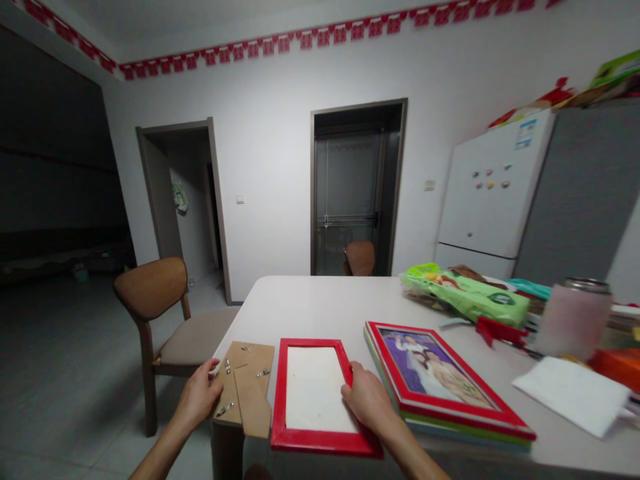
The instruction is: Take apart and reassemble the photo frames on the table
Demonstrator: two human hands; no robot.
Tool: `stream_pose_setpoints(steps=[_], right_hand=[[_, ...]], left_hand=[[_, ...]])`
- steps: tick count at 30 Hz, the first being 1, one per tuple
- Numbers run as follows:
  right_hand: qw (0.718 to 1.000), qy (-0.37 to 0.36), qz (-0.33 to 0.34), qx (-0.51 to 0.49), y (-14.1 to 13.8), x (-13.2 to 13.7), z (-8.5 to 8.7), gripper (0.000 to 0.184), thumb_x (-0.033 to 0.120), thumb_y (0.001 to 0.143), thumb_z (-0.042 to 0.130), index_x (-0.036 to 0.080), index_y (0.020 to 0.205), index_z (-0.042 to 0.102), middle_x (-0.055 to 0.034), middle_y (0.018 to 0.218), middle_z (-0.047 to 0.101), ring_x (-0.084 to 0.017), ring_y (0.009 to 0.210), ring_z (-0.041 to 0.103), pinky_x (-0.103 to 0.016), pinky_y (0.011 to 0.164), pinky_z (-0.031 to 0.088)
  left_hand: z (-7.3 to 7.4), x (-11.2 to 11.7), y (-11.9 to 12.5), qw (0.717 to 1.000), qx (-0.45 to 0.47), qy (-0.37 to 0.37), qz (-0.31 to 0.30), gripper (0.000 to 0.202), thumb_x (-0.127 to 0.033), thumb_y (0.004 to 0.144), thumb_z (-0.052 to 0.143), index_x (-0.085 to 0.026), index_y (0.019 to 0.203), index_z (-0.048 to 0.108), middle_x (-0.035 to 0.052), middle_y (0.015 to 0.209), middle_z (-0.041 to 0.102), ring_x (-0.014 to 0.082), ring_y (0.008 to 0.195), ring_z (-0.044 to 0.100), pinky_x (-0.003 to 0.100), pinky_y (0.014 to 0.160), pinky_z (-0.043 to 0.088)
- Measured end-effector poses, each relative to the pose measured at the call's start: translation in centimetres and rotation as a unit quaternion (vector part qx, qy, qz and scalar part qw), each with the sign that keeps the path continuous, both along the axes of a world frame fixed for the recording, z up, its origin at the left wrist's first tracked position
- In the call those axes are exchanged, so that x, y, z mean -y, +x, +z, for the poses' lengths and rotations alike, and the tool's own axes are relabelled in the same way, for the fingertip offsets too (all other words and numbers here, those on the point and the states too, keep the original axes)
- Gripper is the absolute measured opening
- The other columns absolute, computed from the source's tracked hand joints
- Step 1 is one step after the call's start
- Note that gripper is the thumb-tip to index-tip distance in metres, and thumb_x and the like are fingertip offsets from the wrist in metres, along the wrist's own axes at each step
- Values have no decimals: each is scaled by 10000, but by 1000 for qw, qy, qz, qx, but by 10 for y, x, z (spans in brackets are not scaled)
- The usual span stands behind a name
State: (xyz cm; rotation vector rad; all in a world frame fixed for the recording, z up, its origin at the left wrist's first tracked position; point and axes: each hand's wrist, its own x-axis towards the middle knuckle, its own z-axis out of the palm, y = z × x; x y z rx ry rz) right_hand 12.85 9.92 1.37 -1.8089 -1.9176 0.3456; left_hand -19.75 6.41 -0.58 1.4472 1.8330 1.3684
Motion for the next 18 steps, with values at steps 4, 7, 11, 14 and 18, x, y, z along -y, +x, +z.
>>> stream_pose_setpoints(steps=[4,7,11,14,18], right_hand=[[934,-128,-5,-334,-2,7,15,599,168,627,413,96,1213,311,-83,735,649,-172,603,605,-269,579,442],[822,-181,37,-538,-9,17,29,738,164,621,450,174,1290,138,-31,703,645,-158,539,596,-283,546,460],[797,-151,72,-580,-17,27,43,813,166,616,541,191,1303,109,18,580,591,-132,475,556,-251,494,438],[815,-124,87,-560,-18,27,46,817,246,616,599,186,1296,150,65,492,511,-99,437,509,-205,451,398],[886,-96,60,-449,-8,16,35,742,226,617,564,154,1272,223,65,494,509,-101,449,515,-199,450,381]], left_hand=[[7,10,34,997,-62,38,-10,402,-66,594,489,-135,990,498,87,1092,503,205,1097,383,333,967,225],[21,22,87,990,-92,64,-81,400,-146,654,499,-137,1053,474,96,1132,491,197,1103,388,333,967,252],[43,37,160,956,-131,116,-235,606,-224,606,604,-179,1170,388,93,1286,348,245,1169,306,401,975,261],[58,40,182,936,-178,166,-255,503,-124,640,524,-173,1131,429,92,1187,455,230,1096,387,386,938,324],[69,34,159,942,-178,213,-186,432,-46,668,398,-175,1076,455,69,984,547,180,932,492,326,839,401]])
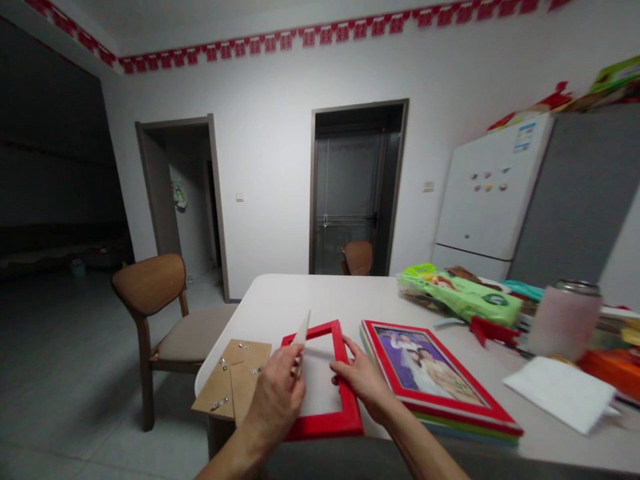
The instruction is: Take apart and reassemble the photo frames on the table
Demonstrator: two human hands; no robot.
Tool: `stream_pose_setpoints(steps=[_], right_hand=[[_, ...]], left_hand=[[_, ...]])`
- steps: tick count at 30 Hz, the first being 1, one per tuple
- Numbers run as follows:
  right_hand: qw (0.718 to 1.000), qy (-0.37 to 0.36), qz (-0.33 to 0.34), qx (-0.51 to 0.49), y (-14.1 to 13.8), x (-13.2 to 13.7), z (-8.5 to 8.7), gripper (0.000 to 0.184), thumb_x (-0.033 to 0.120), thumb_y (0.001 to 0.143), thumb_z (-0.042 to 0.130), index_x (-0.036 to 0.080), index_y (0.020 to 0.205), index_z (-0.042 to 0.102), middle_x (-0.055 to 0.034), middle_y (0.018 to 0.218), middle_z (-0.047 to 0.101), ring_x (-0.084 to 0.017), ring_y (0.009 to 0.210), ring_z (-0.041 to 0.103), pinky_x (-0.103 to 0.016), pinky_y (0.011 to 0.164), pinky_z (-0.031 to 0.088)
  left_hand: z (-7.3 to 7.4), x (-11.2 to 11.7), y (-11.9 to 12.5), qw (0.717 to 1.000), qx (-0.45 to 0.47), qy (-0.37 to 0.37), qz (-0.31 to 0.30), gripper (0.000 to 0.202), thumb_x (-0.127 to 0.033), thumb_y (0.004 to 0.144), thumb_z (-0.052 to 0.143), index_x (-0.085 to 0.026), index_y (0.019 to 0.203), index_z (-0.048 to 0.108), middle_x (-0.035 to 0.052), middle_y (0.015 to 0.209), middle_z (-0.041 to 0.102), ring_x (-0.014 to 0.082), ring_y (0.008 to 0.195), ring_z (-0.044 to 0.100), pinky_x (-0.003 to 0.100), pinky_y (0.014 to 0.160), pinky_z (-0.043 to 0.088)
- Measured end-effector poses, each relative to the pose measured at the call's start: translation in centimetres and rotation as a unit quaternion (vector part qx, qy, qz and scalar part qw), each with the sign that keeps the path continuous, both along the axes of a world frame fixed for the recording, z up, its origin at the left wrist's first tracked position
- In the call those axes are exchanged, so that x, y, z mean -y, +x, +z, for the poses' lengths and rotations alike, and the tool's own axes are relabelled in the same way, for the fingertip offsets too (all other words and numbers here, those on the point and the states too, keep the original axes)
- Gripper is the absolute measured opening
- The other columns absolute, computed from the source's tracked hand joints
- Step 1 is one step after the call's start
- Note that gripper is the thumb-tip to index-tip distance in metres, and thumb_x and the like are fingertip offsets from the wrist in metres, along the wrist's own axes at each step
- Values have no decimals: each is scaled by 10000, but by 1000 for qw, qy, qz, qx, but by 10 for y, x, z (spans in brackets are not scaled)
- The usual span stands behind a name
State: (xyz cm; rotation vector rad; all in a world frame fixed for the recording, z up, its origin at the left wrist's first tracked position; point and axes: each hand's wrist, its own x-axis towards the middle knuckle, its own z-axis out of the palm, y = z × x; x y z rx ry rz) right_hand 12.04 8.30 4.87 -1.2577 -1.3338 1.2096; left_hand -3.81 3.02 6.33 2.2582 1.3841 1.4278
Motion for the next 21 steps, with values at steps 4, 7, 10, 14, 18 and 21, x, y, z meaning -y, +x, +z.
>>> stream_pose_setpoints(steps=[4,7,10,14,18,21], right_hand=[[959,62,-51,272,15,-15,-19,515,196,655,455,109,1162,422,4,546,584,-128,490,544,-214,470,369],[902,113,-69,411,20,-20,-33,460,175,667,423,63,1110,480,-132,884,638,-191,782,590,-254,674,407],[866,127,-59,480,20,-20,-42,444,162,688,406,40,1108,482,-184,1025,588,-224,945,546,-278,789,377],[836,138,-45,529,17,-18,-47,371,148,703,397,52,1031,542,-182,938,619,-227,876,572,-276,758,386],[815,154,-31,557,18,-19,-52,314,152,709,389,72,936,591,-161,842,627,-217,789,581,-273,718,390],[814,166,-26,556,21,-20,-55,327,154,708,390,65,959,581,-154,840,616,-211,801,567,-271,739,384]], left_hand=[[-11,-8,-51,986,122,-41,110,303,-135,700,418,-184,994,477,45,915,560,180,852,531,305,736,430],[-35,-8,-80,970,163,-120,135,281,-174,670,456,-178,949,489,9,798,583,169,736,558,270,656,432],[-56,-5,-90,959,138,-190,156,313,-192,664,454,-172,976,479,-11,710,571,164,663,559,252,603,417],[-63,0,-88,959,34,-211,185,362,-197,676,423,-181,1036,458,29,849,585,183,810,546,260,692,392],[-63,2,-87,964,-56,-178,189,376,-201,669,417,-156,1036,485,79,984,557,208,943,490,287,806,351],[-65,3,-87,962,-80,-174,194,375,-204,670,414,-152,1033,495,84,981,555,216,946,482,302,820,346]])
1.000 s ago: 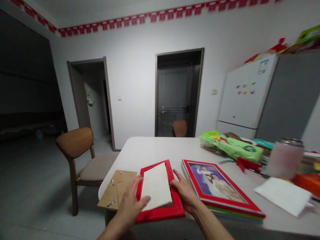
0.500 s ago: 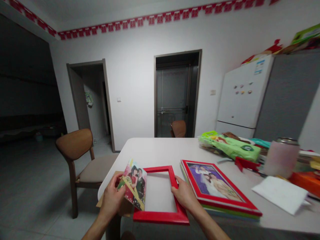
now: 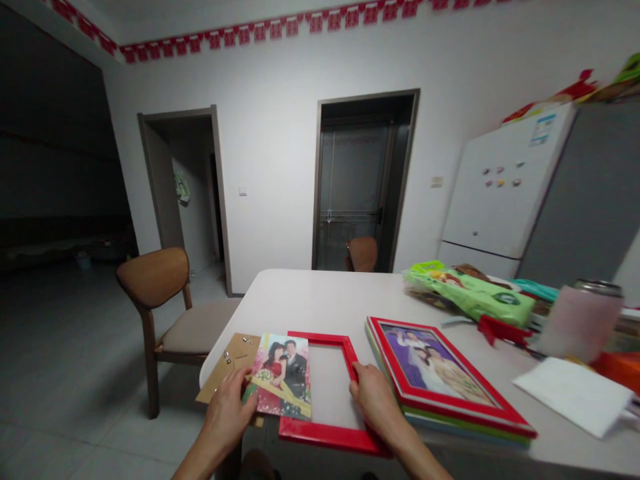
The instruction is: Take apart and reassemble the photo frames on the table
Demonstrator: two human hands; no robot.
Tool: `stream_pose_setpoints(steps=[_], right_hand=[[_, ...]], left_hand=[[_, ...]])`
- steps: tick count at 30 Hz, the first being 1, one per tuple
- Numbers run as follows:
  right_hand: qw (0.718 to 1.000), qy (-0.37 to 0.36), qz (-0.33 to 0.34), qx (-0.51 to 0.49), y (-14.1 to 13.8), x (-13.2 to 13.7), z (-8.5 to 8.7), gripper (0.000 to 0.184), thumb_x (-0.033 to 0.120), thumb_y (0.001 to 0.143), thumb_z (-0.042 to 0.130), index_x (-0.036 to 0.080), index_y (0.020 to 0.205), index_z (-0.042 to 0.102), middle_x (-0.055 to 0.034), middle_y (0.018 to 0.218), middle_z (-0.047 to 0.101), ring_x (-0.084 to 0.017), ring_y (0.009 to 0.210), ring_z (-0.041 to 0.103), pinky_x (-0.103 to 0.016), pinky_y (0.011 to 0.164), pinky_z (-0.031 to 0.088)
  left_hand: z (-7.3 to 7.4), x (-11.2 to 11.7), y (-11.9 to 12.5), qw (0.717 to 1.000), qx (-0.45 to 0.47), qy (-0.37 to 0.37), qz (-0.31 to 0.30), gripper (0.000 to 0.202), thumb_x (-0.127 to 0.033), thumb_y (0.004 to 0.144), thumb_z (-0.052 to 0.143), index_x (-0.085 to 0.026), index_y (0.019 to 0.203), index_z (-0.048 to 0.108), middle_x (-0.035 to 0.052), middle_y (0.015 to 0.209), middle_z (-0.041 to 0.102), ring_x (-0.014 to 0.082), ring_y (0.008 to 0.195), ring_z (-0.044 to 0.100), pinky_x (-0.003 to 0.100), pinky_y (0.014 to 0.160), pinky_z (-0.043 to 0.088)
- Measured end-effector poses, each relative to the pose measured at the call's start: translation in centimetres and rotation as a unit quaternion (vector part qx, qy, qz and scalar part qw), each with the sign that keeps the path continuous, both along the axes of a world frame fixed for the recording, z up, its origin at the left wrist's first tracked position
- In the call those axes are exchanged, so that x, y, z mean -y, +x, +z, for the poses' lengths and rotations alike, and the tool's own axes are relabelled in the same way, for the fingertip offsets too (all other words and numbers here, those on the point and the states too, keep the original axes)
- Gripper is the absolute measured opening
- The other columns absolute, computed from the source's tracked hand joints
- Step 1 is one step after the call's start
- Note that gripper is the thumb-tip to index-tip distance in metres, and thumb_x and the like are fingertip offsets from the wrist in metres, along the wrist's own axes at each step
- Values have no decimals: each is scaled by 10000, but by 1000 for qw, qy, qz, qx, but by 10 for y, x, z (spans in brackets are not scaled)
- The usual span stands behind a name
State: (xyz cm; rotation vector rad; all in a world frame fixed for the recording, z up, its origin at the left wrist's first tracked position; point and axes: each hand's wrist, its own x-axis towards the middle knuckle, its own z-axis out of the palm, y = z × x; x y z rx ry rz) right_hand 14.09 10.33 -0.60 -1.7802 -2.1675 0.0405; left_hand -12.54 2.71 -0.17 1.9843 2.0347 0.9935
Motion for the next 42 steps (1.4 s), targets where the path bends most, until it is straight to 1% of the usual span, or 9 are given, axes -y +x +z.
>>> stream_pose_setpoints(steps=[6,10,13,18,23,29,34,37,42], right_hand=[[996,44,9,-73,-13,12,5,368,180,688,436,81,1020,560,-161,1045,558,-228,968,501,-295,869,334],[967,-26,61,-248,-44,20,10,427,254,706,429,96,1095,503,-123,959,607,-173,770,579,-270,743,414],[912,-111,35,-393,-67,18,8,461,270,689,446,69,1103,478,-60,677,627,-132,532,555,-240,533,418],[749,-293,53,-592,-90,16,21,288,245,638,514,81,864,583,45,419,491,-61,351,423,-178,389,335],[701,-237,124,-661,-98,29,63,328,337,640,563,133,896,571,6,589,582,-60,456,484,-169,434,371],[745,-209,10,-633,-93,36,55,457,420,708,466,182,1098,449,-94,1004,571,-141,751,570,-242,583,444],[701,-198,23,-685,-67,26,29,391,246,723,340,153,1096,415,-95,884,629,-168,700,600,-253,540,453],[746,-175,8,-642,-41,13,32,443,175,670,335,132,1103,419,-81,770,654,-173,619,607,-250,503,445],[858,-148,-12,-492,-14,-8,26,414,159,653,325,124,1014,525,-58,618,646,-172,564,602,-237,487,424]], left_hand=[[1,3,0,1000,-22,9,0,345,-217,686,413,-146,1010,508,81,959,555,218,934,479,308,808,357],[1,6,1,999,-28,22,-11,340,-204,689,408,-158,1009,515,80,948,559,224,938,480,326,806,368],[-2,9,6,998,-11,44,-41,362,-197,684,420,-142,1029,515,98,980,561,232,962,473,355,842,360],[-7,8,31,986,21,62,-152,514,-204,616,521,-155,1126,472,104,1219,444,266,1128,361,416,961,263],[15,-2,52,974,102,109,-173,525,-90,644,414,-141,1166,444,85,1253,415,217,1173,327,365,1003,218],[44,-6,70,871,462,144,-82,350,-325,784,393,-131,1051,508,92,991,611,220,949,544,325,840,411],[29,-11,82,761,633,71,-121,517,-396,696,501,-109,1122,442,117,1009,603,223,952,547,307,806,434],[13,-15,72,797,593,53,-105,534,-312,676,527,-100,1154,418,150,1166,494,208,1051,477,282,873,383],[-3,-8,60,919,374,-12,-128,466,-190,685,465,-110,1144,447,114,1198,473,192,1111,417,297,944,312]])
